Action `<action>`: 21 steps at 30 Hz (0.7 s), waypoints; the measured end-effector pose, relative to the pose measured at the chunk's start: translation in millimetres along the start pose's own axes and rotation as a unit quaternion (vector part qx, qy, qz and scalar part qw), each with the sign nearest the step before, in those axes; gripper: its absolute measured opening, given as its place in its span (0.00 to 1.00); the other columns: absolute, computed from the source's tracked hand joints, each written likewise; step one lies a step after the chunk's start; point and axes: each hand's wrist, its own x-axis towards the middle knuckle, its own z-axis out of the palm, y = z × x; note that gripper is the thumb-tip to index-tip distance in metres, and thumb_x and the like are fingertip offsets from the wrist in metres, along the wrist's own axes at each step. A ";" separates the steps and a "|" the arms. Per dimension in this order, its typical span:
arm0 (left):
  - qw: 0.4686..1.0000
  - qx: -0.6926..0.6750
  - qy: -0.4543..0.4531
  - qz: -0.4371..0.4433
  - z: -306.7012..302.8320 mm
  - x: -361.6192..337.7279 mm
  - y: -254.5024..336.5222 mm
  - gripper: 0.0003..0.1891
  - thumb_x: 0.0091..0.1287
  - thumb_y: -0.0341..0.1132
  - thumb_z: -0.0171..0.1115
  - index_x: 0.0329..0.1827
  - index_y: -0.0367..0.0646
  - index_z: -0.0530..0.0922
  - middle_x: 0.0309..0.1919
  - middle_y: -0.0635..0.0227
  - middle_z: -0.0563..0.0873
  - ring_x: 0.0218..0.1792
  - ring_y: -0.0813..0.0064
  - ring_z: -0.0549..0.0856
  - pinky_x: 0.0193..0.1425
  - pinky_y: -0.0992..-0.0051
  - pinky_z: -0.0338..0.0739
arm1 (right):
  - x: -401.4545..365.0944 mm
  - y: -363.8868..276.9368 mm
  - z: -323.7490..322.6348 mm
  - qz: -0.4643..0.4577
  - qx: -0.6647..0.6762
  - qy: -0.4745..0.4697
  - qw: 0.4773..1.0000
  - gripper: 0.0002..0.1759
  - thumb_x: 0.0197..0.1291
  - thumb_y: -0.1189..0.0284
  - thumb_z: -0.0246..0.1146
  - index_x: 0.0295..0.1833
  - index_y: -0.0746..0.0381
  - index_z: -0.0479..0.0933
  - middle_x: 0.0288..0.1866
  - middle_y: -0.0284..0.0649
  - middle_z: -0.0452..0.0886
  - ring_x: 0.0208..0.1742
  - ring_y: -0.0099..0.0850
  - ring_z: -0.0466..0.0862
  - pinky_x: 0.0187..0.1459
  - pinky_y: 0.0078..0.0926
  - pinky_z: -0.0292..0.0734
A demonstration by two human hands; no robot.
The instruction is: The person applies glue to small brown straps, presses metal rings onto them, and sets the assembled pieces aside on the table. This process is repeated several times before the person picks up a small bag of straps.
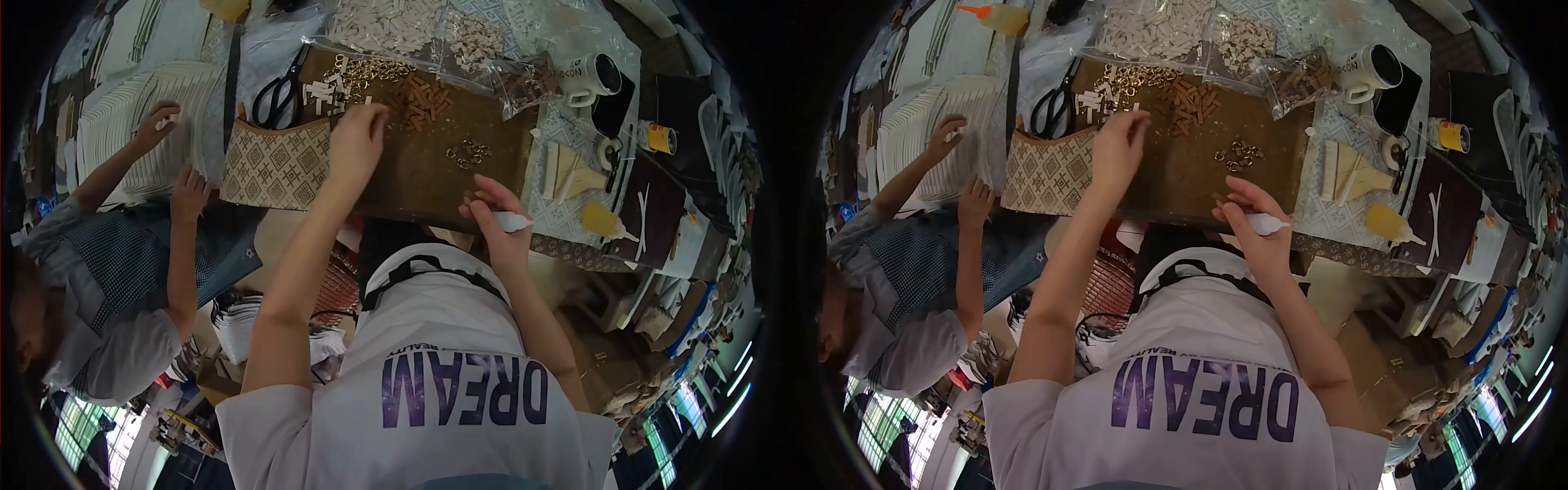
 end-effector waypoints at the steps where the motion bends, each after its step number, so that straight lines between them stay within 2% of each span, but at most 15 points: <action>1: 0.999 0.032 0.018 -0.034 4.6 14.4 -14.7 0.06 0.60 0.30 0.60 0.39 0.41 0.79 0.36 0.57 0.82 0.37 0.55 0.81 0.41 0.62 0.76 | -0.8 -2.5 -1.7 0.004 -0.002 0.001 1.000 0.10 0.60 0.78 0.60 0.48 0.67 0.77 0.39 0.38 0.81 0.40 0.25 0.82 0.44 0.20 0.78; 3: 0.994 0.088 0.044 -0.044 14.3 39.4 -34.5 0.07 0.61 0.32 0.60 0.39 0.40 0.79 0.35 0.56 0.81 0.37 0.55 0.81 0.41 0.62 0.76 | -3.8 -5.2 -5.0 0.006 -0.007 -0.001 1.000 0.09 0.60 0.79 0.60 0.47 0.67 0.77 0.41 0.39 0.81 0.41 0.26 0.82 0.45 0.20 0.78; 4: 0.993 0.086 0.026 -0.074 18.7 48.5 -41.2 0.07 0.59 0.32 0.61 0.39 0.39 0.79 0.34 0.55 0.81 0.39 0.55 0.80 0.42 0.61 0.75 | -6.3 -6.4 -6.9 0.004 -0.011 -0.005 1.000 0.09 0.60 0.79 0.60 0.46 0.67 0.77 0.41 0.39 0.80 0.41 0.26 0.82 0.45 0.21 0.78; 8: 0.994 0.112 0.016 -0.003 29.6 65.1 -55.7 0.07 0.58 0.31 0.62 0.36 0.39 0.79 0.33 0.55 0.81 0.38 0.53 0.81 0.42 0.60 0.75 | -9.4 -9.5 -9.2 -0.041 0.003 0.004 0.999 0.07 0.60 0.78 0.60 0.44 0.66 0.76 0.38 0.38 0.80 0.39 0.27 0.82 0.45 0.23 0.77; 9: 0.993 0.114 0.004 -0.027 29.4 68.3 -57.4 0.06 0.58 0.31 0.61 0.35 0.38 0.79 0.33 0.54 0.82 0.37 0.53 0.81 0.41 0.60 0.75 | -8.0 -7.3 -10.2 -0.061 0.001 0.009 0.998 0.06 0.60 0.78 0.60 0.42 0.66 0.77 0.34 0.37 0.80 0.38 0.25 0.81 0.44 0.21 0.76; 10: 0.992 0.114 -0.009 -0.052 25.7 70.5 -49.6 0.05 0.58 0.31 0.61 0.34 0.38 0.79 0.32 0.53 0.82 0.36 0.52 0.81 0.41 0.60 0.75 | -8.5 -10.8 -12.6 -0.038 -0.009 0.012 0.999 0.06 0.60 0.78 0.60 0.42 0.66 0.77 0.34 0.36 0.80 0.37 0.24 0.81 0.43 0.20 0.76; 11: 0.992 0.111 -0.012 -0.061 21.4 69.7 -41.6 0.05 0.59 0.30 0.61 0.35 0.38 0.79 0.31 0.55 0.83 0.34 0.56 0.82 0.39 0.63 0.76 | -9.5 -14.1 -14.7 -0.013 -0.019 0.015 1.000 0.06 0.60 0.78 0.59 0.43 0.66 0.77 0.33 0.36 0.80 0.37 0.24 0.81 0.42 0.20 0.75; 12: 0.991 0.111 -0.014 -0.073 11.7 67.1 -26.8 0.04 0.60 0.29 0.60 0.36 0.38 0.80 0.30 0.56 0.84 0.32 0.60 0.83 0.38 0.67 0.77 | -8.4 -14.9 -14.0 -0.028 0.002 0.010 1.000 0.07 0.60 0.77 0.60 0.44 0.67 0.76 0.32 0.35 0.79 0.35 0.22 0.80 0.41 0.18 0.75; 13: 0.992 -0.035 -0.026 -0.118 7.7 62.8 -14.4 0.05 0.61 0.29 0.61 0.37 0.37 0.80 0.30 0.59 0.84 0.31 0.64 0.84 0.37 0.70 0.77 | -7.4 -19.0 -14.1 -0.023 0.002 0.019 1.000 0.07 0.60 0.77 0.60 0.44 0.67 0.76 0.32 0.35 0.79 0.35 0.22 0.80 0.40 0.18 0.75; 14: 0.970 -0.177 -0.039 -0.163 3.8 56.2 -3.0 0.06 0.61 0.28 0.61 0.39 0.37 0.80 0.30 0.62 0.84 0.31 0.68 0.84 0.36 0.73 0.77 | -6.9 -23.5 -12.5 -0.016 0.005 0.026 1.000 0.08 0.60 0.76 0.60 0.44 0.67 0.76 0.32 0.35 0.79 0.34 0.22 0.80 0.39 0.18 0.75; 15: 0.926 -0.310 -0.054 -0.208 -3.0 45.7 8.4 0.06 0.62 0.28 0.61 0.40 0.37 0.80 0.30 0.64 0.84 0.30 0.73 0.84 0.36 0.76 0.77 | -7.4 -26.4 -10.5 -0.006 0.010 0.031 0.999 0.09 0.60 0.76 0.61 0.45 0.67 0.76 0.32 0.35 0.79 0.34 0.21 0.80 0.39 0.18 0.75; 17: 0.855 -0.452 -0.123 -0.220 -24.7 18.6 52.3 0.08 0.63 0.27 0.61 0.44 0.35 0.80 0.31 0.70 0.83 0.33 0.80 0.83 0.37 0.82 0.77 | -6.1 -30.4 -9.5 0.002 0.008 0.024 1.000 0.10 0.60 0.75 0.61 0.45 0.67 0.76 0.32 0.35 0.79 0.33 0.21 0.80 0.38 0.18 0.76; 20: 0.805 -0.498 -0.205 -0.250 -53.7 -16.0 103.7 0.10 0.63 0.24 0.60 0.47 0.34 0.79 0.34 0.67 0.83 0.37 0.76 0.84 0.45 0.81 0.78 | -5.6 -32.2 -8.3 0.010 0.024 0.001 1.000 0.11 0.59 0.73 0.63 0.46 0.66 0.77 0.32 0.35 0.80 0.33 0.21 0.80 0.37 0.17 0.77; 21: 0.807 -0.496 -0.202 -0.248 -56.8 -17.8 105.2 0.10 0.63 0.24 0.60 0.47 0.34 0.79 0.34 0.67 0.83 0.37 0.76 0.84 0.45 0.81 0.78 | -6.6 -32.9 -7.3 0.013 0.032 -0.008 0.999 0.11 0.59 0.72 0.64 0.45 0.65 0.78 0.33 0.34 0.81 0.33 0.20 0.80 0.37 0.17 0.76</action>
